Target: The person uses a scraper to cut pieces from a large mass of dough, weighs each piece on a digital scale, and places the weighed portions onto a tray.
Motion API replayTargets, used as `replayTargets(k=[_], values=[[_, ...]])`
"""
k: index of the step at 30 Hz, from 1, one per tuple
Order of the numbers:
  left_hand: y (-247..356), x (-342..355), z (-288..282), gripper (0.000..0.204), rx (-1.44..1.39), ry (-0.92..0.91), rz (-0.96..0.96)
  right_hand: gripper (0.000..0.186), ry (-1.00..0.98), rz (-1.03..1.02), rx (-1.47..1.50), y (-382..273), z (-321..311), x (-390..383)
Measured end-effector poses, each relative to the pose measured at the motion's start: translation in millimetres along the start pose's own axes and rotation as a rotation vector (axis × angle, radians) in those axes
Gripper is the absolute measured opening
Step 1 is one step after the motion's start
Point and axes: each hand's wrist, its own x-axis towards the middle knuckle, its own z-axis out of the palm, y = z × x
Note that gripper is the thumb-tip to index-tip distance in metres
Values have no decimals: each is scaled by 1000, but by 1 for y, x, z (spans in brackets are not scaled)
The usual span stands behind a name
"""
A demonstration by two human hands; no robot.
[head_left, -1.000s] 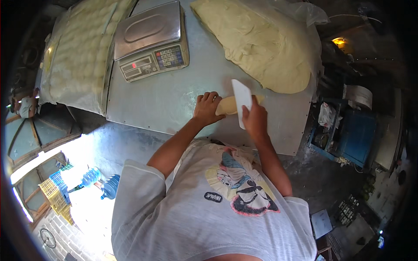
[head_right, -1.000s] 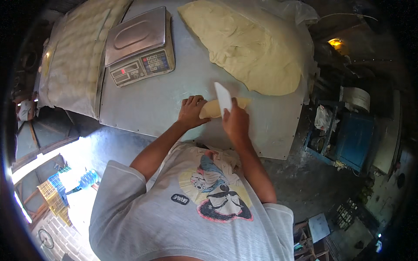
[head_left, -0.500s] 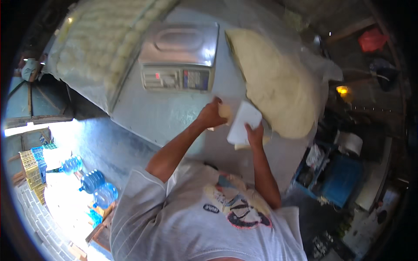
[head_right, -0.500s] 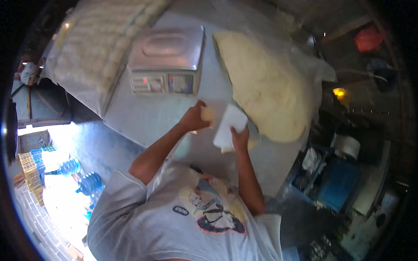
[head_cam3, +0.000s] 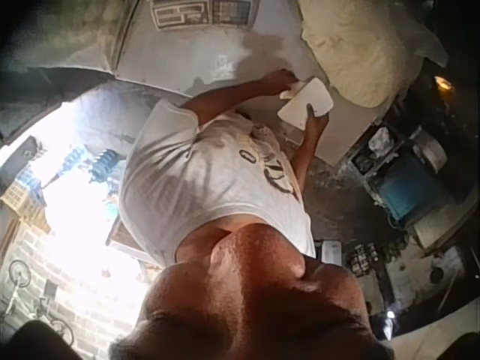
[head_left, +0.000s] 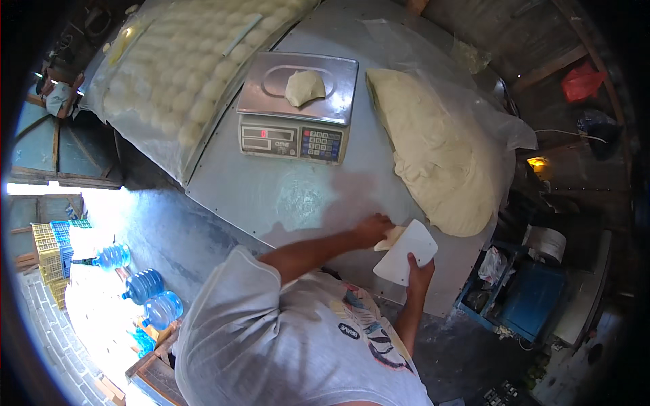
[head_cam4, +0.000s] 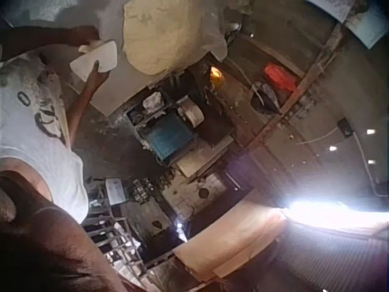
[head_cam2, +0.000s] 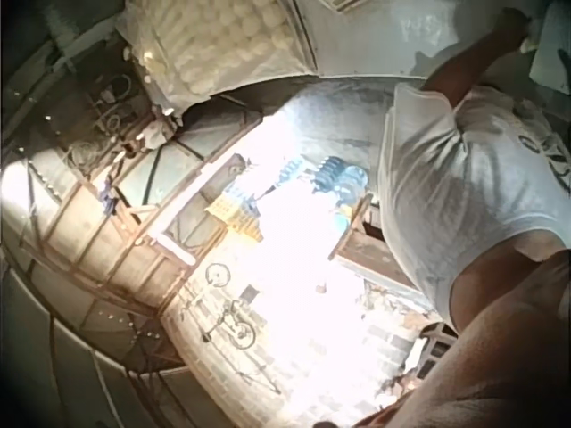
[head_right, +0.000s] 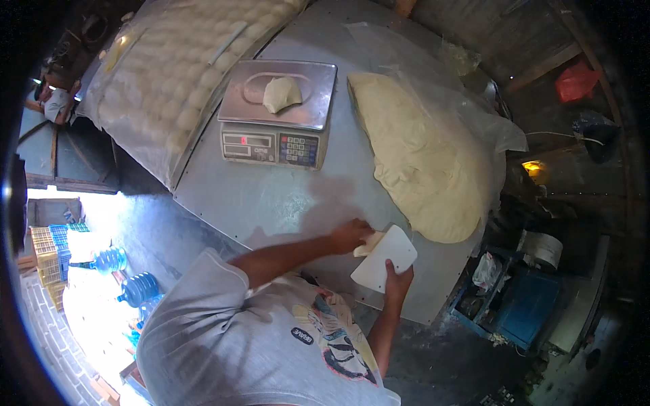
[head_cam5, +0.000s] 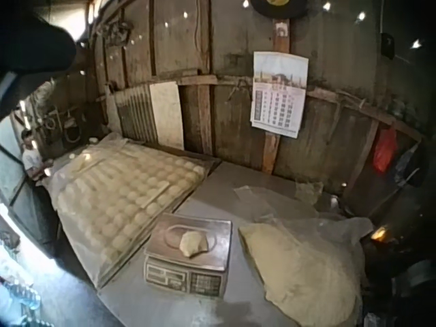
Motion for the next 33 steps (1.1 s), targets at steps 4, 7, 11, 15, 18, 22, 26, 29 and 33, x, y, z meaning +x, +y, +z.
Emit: replayTargets(k=[4,7,11,15,18,22,26,29,33], values=[[5,-17,-8,28,-188,98,-179,40,-51,-329,-486,-60,35,-7],[-12,-32,-12,20,-163,141,-318,43,-78,-335,-738,-21,86,11],[-11,-53,-36,19,-85,512,-481,42,-189,-332,-495,-8,133,43],[-45,-32,-45,22,-492,772,-524,40,-405,-242,-156,21,127,54],[-21,-26,-119,24,-613,932,-407,40,-437,-42,85,39,95,31],[-6,-9,-200,26,-135,1203,-221,45,-390,72,135,32,43,6],[-5,24,-288,35,166,1390,-126,53,-206,125,207,28,1,10],[-28,42,-304,52,554,1435,-33,51,-68,110,270,26,-20,13],[-34,38,-253,71,737,1101,-219,50,42,61,263,28,-42,14]])
